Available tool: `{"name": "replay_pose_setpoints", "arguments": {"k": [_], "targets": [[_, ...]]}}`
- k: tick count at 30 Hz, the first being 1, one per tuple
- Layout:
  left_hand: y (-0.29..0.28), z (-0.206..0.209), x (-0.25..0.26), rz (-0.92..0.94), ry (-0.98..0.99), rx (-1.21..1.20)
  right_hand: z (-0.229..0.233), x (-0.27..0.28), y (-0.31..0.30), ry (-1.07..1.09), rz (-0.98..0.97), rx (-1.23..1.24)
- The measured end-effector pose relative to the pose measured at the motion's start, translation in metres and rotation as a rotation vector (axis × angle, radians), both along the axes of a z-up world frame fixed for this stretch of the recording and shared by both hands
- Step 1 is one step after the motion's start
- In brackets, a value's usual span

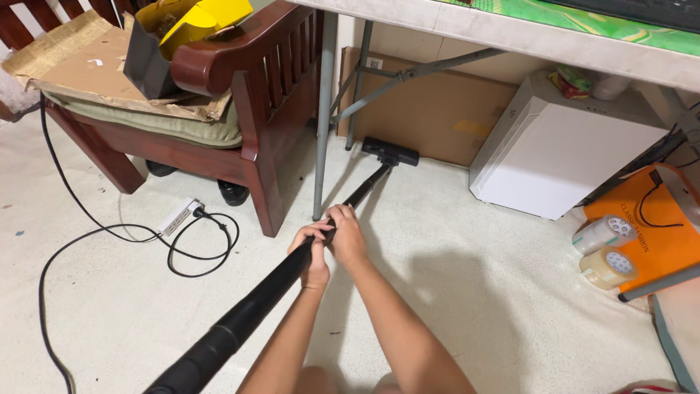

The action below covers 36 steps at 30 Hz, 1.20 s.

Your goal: The person assembles a vacuum cleaner by connecting the extension tubes and floor head, then uses it to vacuum the floor around furniture and objects.

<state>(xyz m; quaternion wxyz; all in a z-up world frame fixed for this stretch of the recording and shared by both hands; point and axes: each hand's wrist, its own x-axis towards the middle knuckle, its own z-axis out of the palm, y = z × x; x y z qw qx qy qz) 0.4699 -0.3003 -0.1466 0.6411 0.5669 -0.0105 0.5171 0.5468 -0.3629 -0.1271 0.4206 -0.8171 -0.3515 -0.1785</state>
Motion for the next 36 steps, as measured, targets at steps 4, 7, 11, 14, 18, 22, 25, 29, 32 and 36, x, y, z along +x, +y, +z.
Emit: {"name": "replay_pose_setpoints", "arguments": {"k": [4,7,11,14,18,22,25,29,32,36], "targets": [[0.017,-0.01,-0.004,-0.009,0.072,-0.095,-0.002,-0.007,0.016,0.183,-0.036,-0.065],[0.02,-0.014,-0.018,-0.002,0.053,-0.091,-0.001,-0.013,0.018,0.18,-0.037,-0.152],[0.012,-0.009,-0.052,-0.013,0.046,-0.14,0.0,-0.043,0.013,0.086,0.031,-0.199],[0.007,0.015,-0.084,-0.034,0.103,-0.12,0.016,-0.074,0.003,0.083,0.033,-0.125],[-0.001,0.053,-0.127,-0.047,0.083,-0.095,0.051,-0.119,-0.007,0.101,0.03,-0.144],[-0.001,0.08,-0.176,-0.035,0.072,-0.095,0.078,-0.169,-0.01,0.053,0.057,-0.161],[-0.003,0.098,-0.216,-0.032,0.058,-0.108,0.093,-0.206,-0.013,0.046,0.096,-0.196],[-0.011,0.125,-0.261,-0.029,0.016,-0.112,0.105,-0.242,-0.018,0.017,0.233,-0.089],[-0.022,0.146,-0.292,0.019,-0.027,-0.059,0.111,-0.26,-0.02,-0.079,0.412,0.094],[-0.036,0.165,-0.324,0.147,-0.093,-0.025,0.121,-0.293,-0.025,-0.127,0.477,0.268]]}}
